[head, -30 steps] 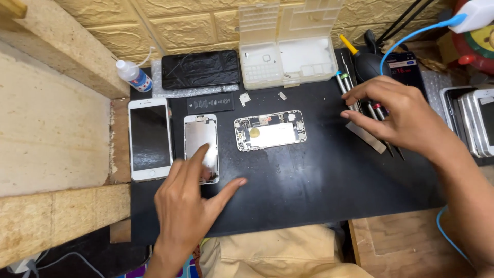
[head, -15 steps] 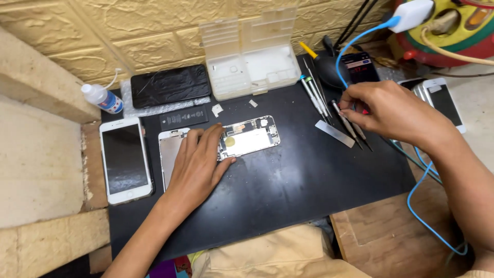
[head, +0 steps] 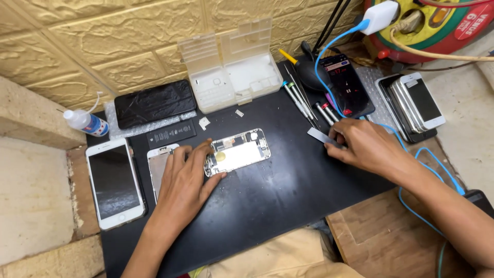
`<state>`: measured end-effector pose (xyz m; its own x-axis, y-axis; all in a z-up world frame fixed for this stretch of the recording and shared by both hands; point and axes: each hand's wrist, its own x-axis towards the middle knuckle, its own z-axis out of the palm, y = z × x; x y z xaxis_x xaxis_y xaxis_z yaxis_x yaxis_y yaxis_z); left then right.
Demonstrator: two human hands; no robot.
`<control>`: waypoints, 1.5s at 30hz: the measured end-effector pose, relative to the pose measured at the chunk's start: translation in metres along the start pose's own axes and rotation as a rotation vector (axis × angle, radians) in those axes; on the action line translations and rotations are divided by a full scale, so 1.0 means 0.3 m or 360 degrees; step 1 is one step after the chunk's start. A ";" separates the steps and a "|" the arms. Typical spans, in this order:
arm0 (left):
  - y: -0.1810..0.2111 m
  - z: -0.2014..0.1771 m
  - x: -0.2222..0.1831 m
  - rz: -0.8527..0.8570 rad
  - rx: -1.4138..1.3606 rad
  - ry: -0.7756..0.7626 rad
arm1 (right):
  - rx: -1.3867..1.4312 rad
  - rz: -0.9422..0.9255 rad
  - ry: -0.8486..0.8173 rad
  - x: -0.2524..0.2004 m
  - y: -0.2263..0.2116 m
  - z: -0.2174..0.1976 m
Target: The person is disassembling a smartphone by prying the screen away from the chassis and inspecting the internal hardware.
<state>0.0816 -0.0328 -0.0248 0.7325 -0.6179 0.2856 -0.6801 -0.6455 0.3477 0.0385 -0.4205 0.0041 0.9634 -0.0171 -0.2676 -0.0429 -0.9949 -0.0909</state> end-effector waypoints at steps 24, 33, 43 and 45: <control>-0.015 0.022 -0.012 -0.0068 -0.0038 0.0025 | -0.0123 0.0133 0.0272 -0.029 0.066 -0.017; -0.012 0.019 -0.009 -0.0063 -0.0063 0.0028 | 0.0111 0.0236 0.0299 0.015 0.046 0.015; -0.013 0.019 -0.014 -0.0059 -0.0070 0.0048 | 0.0452 0.0361 0.0208 0.017 0.057 0.016; -0.016 0.022 -0.013 -0.0023 -0.0052 0.0076 | 0.0470 0.0285 0.0319 0.011 0.081 0.028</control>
<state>0.0818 -0.0302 -0.0335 0.7433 -0.5862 0.3224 -0.6688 -0.6386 0.3808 0.0383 -0.4440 -0.0070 0.9650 -0.2360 -0.1143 -0.2612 -0.9036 -0.3396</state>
